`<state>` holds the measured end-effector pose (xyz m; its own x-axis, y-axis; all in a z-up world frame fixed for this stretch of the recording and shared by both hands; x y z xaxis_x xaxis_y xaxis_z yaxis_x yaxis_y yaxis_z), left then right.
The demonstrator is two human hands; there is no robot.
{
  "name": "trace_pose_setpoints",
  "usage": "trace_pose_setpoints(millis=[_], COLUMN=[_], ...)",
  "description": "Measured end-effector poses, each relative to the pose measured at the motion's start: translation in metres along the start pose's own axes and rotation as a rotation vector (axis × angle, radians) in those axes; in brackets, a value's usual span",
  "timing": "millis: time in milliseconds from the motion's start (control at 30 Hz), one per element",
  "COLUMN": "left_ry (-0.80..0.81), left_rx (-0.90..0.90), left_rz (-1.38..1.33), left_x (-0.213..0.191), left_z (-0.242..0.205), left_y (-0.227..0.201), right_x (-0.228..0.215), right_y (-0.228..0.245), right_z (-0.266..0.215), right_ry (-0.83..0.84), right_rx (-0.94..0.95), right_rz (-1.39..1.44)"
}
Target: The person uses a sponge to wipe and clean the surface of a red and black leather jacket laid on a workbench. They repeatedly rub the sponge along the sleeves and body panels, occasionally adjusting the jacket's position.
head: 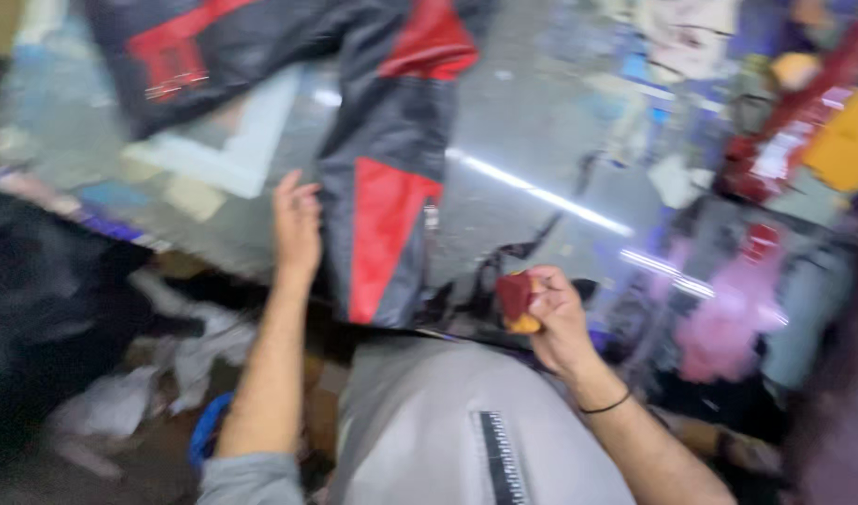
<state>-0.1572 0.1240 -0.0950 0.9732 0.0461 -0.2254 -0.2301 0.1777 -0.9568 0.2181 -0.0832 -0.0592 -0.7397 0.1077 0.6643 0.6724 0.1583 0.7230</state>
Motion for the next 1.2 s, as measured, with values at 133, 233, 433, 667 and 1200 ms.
trace_pose_setpoints(millis=[133, 233, 433, 667, 1200], left_ry=[-0.083, -0.061, -0.041, -0.048, -0.093], left_rx=[0.241, 0.286, 0.310, 0.313, 0.280], left_rz=[0.232, 0.243, 0.285, 0.326, 0.309], left_x=[-0.004, -0.003, -0.009, -0.011, -0.004], left_z=[-0.010, -0.013, -0.012, -0.019, -0.023], left_y=[0.010, 0.015, 0.028, 0.038, 0.026], right_x=[-0.049, -0.088, -0.149, -0.176, -0.173], right_y=[0.022, 0.049, 0.124, 0.194, 0.214], right_z=[-0.062, -0.106, -0.121, -0.080, -0.055], right_ry=[-0.269, -0.536, -0.958, -1.029, -0.997], right_rx=[-0.113, -0.241, -0.532, -0.537, -0.752], right_rz=[-0.061, -0.293, -0.980, -1.659, -1.756])
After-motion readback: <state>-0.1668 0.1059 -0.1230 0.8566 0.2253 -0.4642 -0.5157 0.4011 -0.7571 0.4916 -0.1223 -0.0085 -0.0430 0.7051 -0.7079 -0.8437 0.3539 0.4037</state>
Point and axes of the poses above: each hand's wrist, its own z-axis towards the middle knuckle, its own x-axis out of the palm, y = z × x, the point moved 2 cm from there along z, towards the middle knuckle, and after that the axes turned 5 degrees about x, right-handed, at the moved point
